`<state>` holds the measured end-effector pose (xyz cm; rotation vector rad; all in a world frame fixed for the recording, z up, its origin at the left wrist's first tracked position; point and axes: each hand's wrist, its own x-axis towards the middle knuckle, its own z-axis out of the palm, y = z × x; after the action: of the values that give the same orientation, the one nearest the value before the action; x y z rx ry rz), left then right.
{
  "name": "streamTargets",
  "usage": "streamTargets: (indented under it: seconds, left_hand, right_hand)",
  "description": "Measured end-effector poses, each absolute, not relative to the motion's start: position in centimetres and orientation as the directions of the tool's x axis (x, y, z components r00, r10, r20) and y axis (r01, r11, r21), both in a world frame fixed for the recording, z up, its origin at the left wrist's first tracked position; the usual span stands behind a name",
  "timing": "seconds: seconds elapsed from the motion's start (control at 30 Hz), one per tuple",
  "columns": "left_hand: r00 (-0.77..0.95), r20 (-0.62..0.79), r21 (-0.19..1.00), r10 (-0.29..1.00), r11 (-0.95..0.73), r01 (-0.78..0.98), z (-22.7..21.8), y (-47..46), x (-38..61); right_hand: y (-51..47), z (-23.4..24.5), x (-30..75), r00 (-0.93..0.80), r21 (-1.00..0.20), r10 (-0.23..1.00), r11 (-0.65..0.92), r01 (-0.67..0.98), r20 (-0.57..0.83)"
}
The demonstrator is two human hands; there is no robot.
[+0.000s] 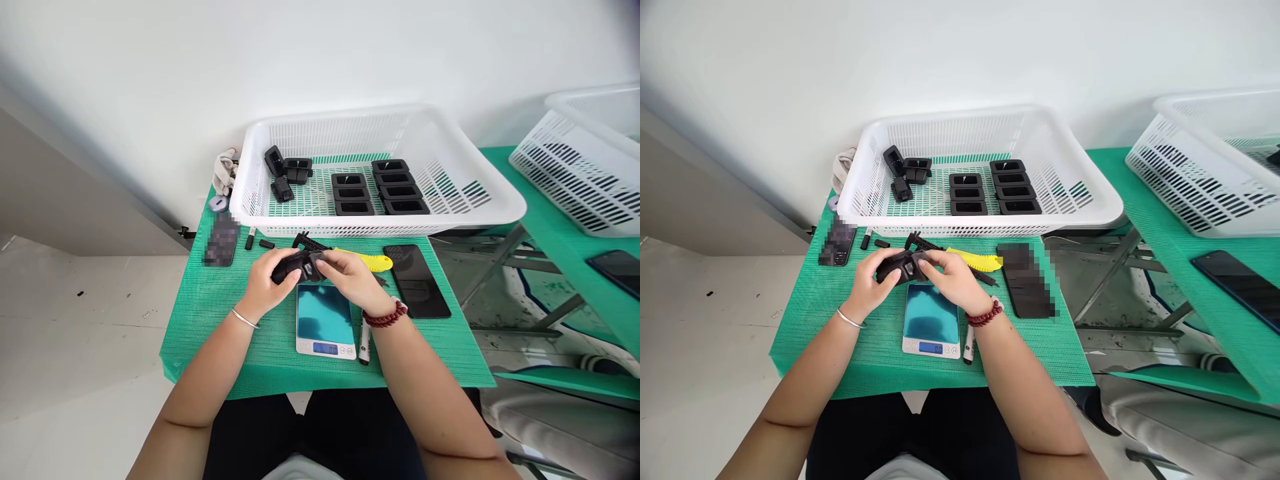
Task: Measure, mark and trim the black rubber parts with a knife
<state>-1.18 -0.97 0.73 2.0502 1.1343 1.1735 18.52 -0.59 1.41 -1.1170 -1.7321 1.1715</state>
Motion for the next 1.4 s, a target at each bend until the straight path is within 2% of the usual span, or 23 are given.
streamTargets:
  seconds: [0.4,0.57,0.73,1.03,1.23,1.4]
  left_hand:
    - [0.223,0.512,0.671,0.829,-0.548,0.499,0.7,-1.0,-1.2]
    - [0.251,0.53,0.628,0.81,-0.574,0.526,0.7,-1.0,-1.1]
    - [0.275,0.523,0.644,0.807,-0.585,0.493,0.7,-1.1,-1.0]
    - [0.264,0.507,0.689,0.82,-0.57,0.447,0.3,-0.9,-0.7]
    - [0.223,0.458,0.762,0.86,-0.51,0.399,0.2,-0.8,-0.8]
    - [0.223,0.479,0.74,0.849,-0.527,0.418,0.2,-0.6,-0.9]
  right_hand:
    - [-0.4,1.4,18.9,-0.304,-0.966,0.952,0.105,0.235,0.03]
    - [-0.4,1.5,18.8,-0.384,-0.947,0.923,0.142,0.289,0.021]
    - [-0.7,1.8,18.2,-0.458,-0.914,0.885,0.247,0.323,0.077]
    - [-0.9,0.7,16.4,-0.188,-0.796,0.943,0.333,0.506,0.275]
    - [-0.8,1.2,17.4,-0.369,-0.836,0.901,0.375,0.402,0.226]
    - [-0.7,0.7,17.0,-0.315,-0.82,0.916,0.373,0.435,0.25]
